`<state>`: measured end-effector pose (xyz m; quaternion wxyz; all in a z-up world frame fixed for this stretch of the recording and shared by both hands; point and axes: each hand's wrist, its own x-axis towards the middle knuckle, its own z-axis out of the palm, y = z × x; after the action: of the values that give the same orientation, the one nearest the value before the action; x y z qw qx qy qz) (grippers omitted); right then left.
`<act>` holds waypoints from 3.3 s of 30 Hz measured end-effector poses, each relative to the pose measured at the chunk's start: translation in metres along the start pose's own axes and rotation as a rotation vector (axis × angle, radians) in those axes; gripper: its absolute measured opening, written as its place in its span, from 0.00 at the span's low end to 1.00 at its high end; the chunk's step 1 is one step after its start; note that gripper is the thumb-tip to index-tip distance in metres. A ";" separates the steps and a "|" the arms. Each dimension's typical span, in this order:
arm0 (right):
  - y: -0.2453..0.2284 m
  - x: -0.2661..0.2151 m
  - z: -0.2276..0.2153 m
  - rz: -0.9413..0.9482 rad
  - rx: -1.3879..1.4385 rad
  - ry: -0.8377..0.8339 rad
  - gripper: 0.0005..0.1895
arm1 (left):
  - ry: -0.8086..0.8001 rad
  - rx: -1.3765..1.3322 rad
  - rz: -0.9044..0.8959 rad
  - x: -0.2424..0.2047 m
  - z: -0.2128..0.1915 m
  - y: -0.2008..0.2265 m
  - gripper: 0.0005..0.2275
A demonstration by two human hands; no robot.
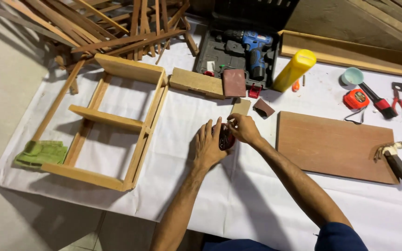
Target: Constructing and planning a small wooden shelf or furniture item.
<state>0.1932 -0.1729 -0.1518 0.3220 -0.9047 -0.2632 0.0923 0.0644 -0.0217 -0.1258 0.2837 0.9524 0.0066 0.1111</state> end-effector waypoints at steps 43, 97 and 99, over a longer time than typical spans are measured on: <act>0.321 -0.009 -0.236 0.592 0.718 0.535 0.10 | -0.009 -0.149 0.216 0.255 0.295 0.237 0.28; 0.438 -0.280 -0.340 0.417 -0.172 0.698 0.20 | -0.269 0.254 0.370 0.265 0.444 0.455 0.27; 0.450 -0.270 -0.339 0.401 -0.225 0.703 0.21 | -0.310 0.233 0.373 0.269 0.441 0.455 0.27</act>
<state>0.2667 -0.7934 -0.1733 0.2670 -0.9440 0.0355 -0.1904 0.3983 -0.6211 -0.1820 0.1445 0.9690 -0.1999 0.0126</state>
